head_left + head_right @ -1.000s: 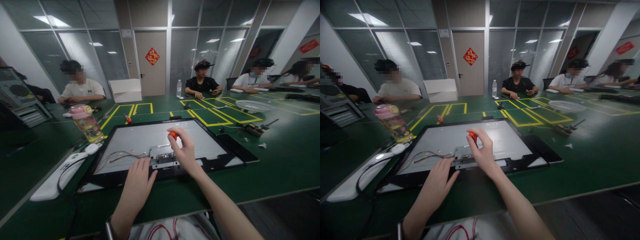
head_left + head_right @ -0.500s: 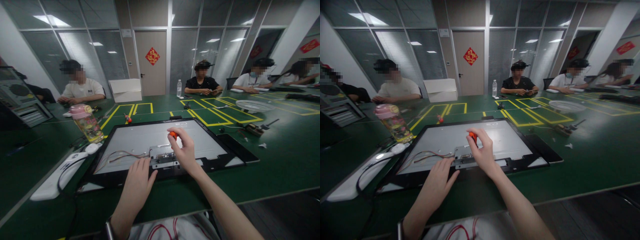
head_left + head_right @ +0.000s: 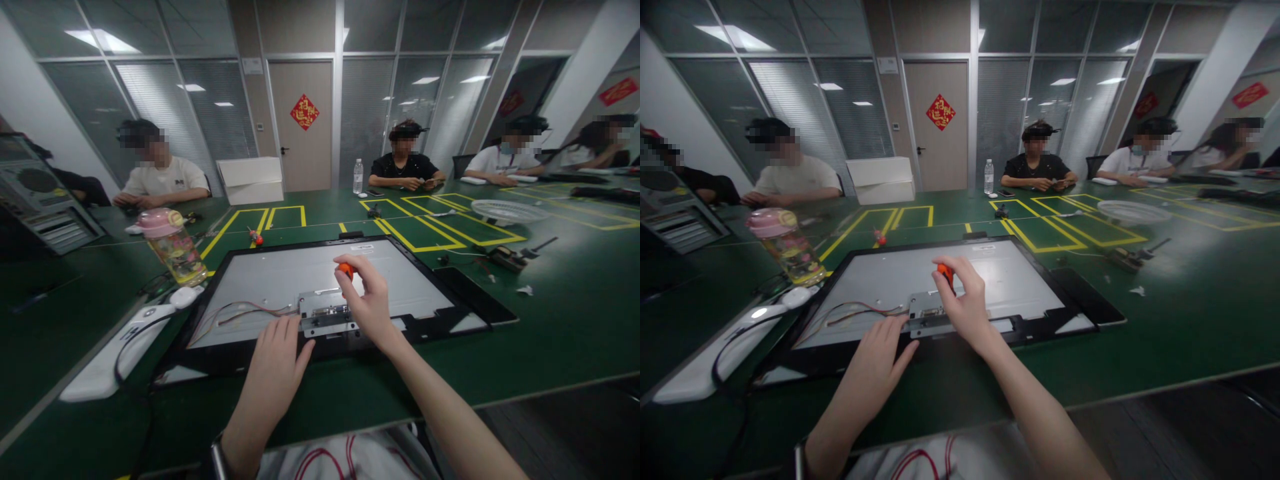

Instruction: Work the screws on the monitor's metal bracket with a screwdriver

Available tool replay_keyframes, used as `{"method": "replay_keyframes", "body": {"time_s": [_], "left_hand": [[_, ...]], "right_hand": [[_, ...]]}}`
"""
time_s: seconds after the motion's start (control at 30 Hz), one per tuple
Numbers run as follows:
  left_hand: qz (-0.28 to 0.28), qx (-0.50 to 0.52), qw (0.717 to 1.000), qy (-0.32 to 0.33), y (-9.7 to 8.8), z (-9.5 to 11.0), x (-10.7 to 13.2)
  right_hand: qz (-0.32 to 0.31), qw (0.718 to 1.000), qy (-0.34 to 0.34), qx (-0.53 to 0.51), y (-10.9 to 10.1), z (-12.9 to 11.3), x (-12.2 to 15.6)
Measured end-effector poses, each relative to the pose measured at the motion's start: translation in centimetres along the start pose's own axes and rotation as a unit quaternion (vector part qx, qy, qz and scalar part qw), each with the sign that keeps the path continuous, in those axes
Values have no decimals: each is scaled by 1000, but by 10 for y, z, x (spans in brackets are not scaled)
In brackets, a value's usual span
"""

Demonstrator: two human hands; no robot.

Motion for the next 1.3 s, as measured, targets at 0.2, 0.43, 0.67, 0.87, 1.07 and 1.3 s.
{"method": "replay_keyframes", "body": {"time_s": [0.2, 0.43, 0.67, 0.87, 1.07, 1.3], "left_hand": [[-8, -4, 1000, -6, 0, 0, 0], [-36, 2, 999, -13, 1, -1, -2], [-36, 7, 999, -10, 0, 0, -2], [-27, 2, 1000, -4, 2, 0, -1], [-13, -1, 1000, 2, 3, 0, 0], [-23, 9, 1000, -6, 2, -1, -1]], "right_hand": [[-2, 1000, 0, 0, 0, 0, 0], [1, 1000, -6, -11, 0, 0, 0], [1, 1000, -3, -8, 0, 0, 1], [-3, 1000, 11, -28, 2, 6, 2], [-2, 996, 35, -77, 5, 17, 4], [23, 987, 67, -145, -4, 21, 2]]}}
Point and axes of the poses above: each hand's wrist, its own x-axis away from the middle knuckle, its own y-axis out of the palm, z = x × y, the point moved 8 cm from there along -x, towards the middle knuckle, and after that the axes turned 12 degrees about -z, right-handed, at the moved point
